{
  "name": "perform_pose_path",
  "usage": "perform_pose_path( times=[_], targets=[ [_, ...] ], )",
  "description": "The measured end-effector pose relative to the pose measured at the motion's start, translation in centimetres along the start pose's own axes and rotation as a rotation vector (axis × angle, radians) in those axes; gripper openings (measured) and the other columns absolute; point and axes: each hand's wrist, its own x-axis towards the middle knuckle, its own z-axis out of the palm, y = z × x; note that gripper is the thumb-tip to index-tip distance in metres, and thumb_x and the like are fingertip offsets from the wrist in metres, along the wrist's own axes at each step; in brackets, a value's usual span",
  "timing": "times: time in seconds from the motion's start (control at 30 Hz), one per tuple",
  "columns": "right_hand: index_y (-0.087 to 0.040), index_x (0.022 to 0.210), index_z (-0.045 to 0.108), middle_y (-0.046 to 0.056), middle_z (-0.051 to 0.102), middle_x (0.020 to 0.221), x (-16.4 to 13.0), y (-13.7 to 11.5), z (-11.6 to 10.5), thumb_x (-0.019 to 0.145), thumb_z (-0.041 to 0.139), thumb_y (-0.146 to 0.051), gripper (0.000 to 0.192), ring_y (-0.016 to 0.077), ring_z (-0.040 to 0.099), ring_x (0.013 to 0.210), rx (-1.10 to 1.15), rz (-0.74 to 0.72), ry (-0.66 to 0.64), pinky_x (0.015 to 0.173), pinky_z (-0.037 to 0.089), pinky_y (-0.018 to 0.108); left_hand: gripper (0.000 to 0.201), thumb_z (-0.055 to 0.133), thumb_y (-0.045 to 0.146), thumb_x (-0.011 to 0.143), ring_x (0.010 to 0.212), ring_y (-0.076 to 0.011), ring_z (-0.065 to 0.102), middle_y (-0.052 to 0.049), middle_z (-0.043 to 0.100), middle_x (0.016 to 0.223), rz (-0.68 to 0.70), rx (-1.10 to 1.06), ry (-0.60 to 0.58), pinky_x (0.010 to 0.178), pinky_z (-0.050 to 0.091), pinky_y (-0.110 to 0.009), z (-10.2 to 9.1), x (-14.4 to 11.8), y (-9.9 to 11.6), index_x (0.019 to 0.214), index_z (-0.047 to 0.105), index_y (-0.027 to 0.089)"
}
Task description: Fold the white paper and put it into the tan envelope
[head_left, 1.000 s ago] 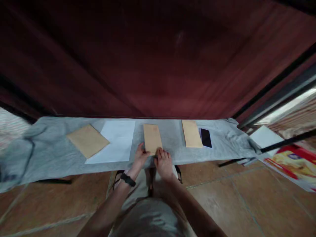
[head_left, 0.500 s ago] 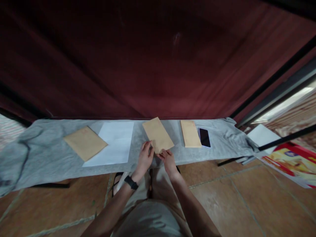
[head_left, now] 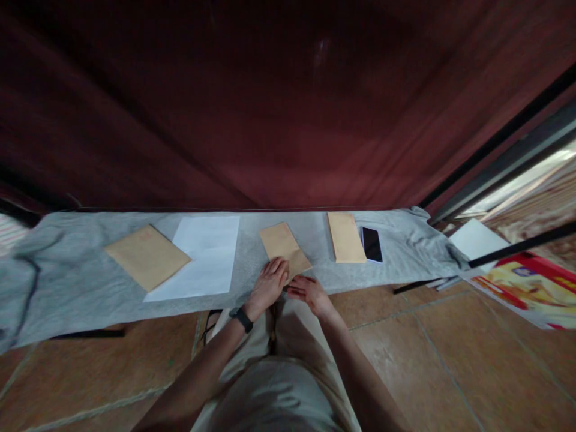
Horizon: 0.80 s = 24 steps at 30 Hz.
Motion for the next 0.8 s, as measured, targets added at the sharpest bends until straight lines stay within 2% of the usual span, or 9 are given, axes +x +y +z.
perform_pose_path(
  times=[0.13,0.23,0.37,0.47,0.57,0.63,0.73,0.8],
  targets=[
    [-0.022,0.080,0.070,0.006,0.076,0.087,-0.3,-0.2,-0.1,0.066,0.087,-0.042,0.030,0.0239,0.072,0.091,0.059,-0.018,-0.052,0.092,0.057,0.043,0.044,0.031,0.033,0.106,0.142,-0.0246,0.047,-0.014,0.056,0.146,-0.007,-0.043,0.028,0.119,0.038,-0.047,0.1,0.1,-0.3,0.139,0.056,0.017],
    [-0.021,0.086,0.071,0.007,0.076,0.091,0.3,0.0,0.7,0.074,0.081,-0.043,0.027,0.0213,0.072,0.088,0.080,-0.031,-0.040,0.089,0.058,0.039,0.046,0.032,0.036,0.106,0.141,-0.0257,0.047,-0.015,0.056,0.146,-0.027,-0.082,0.047,0.119,0.039,-0.048,0.3,0.1,-0.4,0.137,0.057,0.015],
    [-0.018,0.087,0.070,0.005,0.075,0.081,1.5,0.1,2.0,0.074,0.079,-0.045,0.031,0.0177,0.070,0.075,0.078,-0.024,0.039,0.078,0.058,0.033,0.045,0.038,0.036,0.104,0.145,-0.0261,0.044,-0.015,0.053,0.150,-0.015,-0.150,0.020,0.120,0.039,-0.047,0.2,-0.2,-0.3,0.138,0.058,0.016],
    [-0.019,0.080,0.067,0.002,0.072,0.073,2.2,0.0,2.4,0.070,0.081,-0.042,0.029,0.0174,0.069,0.069,0.079,-0.024,0.064,0.075,0.058,0.032,0.042,0.041,0.033,0.102,0.146,-0.0236,0.044,-0.012,0.050,0.154,-0.045,-0.264,0.036,0.120,0.039,-0.045,0.1,-0.8,0.2,0.139,0.058,0.020],
    [-0.021,0.074,0.064,0.001,0.072,0.072,2.3,-0.1,2.4,0.068,0.080,-0.037,0.024,0.0176,0.070,0.070,0.098,-0.043,0.060,0.078,0.059,0.034,0.043,0.047,0.031,0.099,0.145,-0.0239,0.044,-0.012,0.047,0.156,-0.205,-0.447,0.189,0.119,0.041,-0.044,0.1,-1.1,0.9,0.140,0.056,0.022],
    [-0.022,0.072,0.062,0.000,0.071,0.072,2.2,0.0,2.3,0.069,0.079,-0.034,0.021,0.0176,0.070,0.071,0.108,-0.050,0.055,0.080,0.059,0.034,0.045,0.052,0.032,0.096,0.137,-0.0245,0.053,-0.014,0.054,0.149,-0.361,-0.622,0.299,0.111,0.049,-0.042,0.0,-1.0,1.2,0.140,0.054,0.021],
    [-0.022,0.071,0.061,0.001,0.071,0.071,2.0,0.2,2.3,0.070,0.080,-0.032,0.022,0.0181,0.071,0.073,0.117,-0.047,0.014,0.083,0.059,0.035,0.048,0.061,0.036,0.092,0.104,-0.0218,0.071,-0.012,0.071,0.117,-0.629,-0.900,0.310,0.085,0.061,-0.035,-0.2,-0.5,1.3,0.136,0.056,0.019],
    [-0.022,0.073,0.061,0.002,0.072,0.074,1.9,0.3,2.4,0.072,0.080,-0.033,0.022,0.0192,0.072,0.076,0.112,-0.040,-0.023,0.086,0.059,0.036,0.048,0.069,0.036,0.085,0.084,-0.0182,0.072,-0.007,0.073,0.097,-0.777,-1.022,0.272,0.070,0.060,-0.029,-0.6,-0.1,1.3,0.129,0.059,0.018]
  ],
)
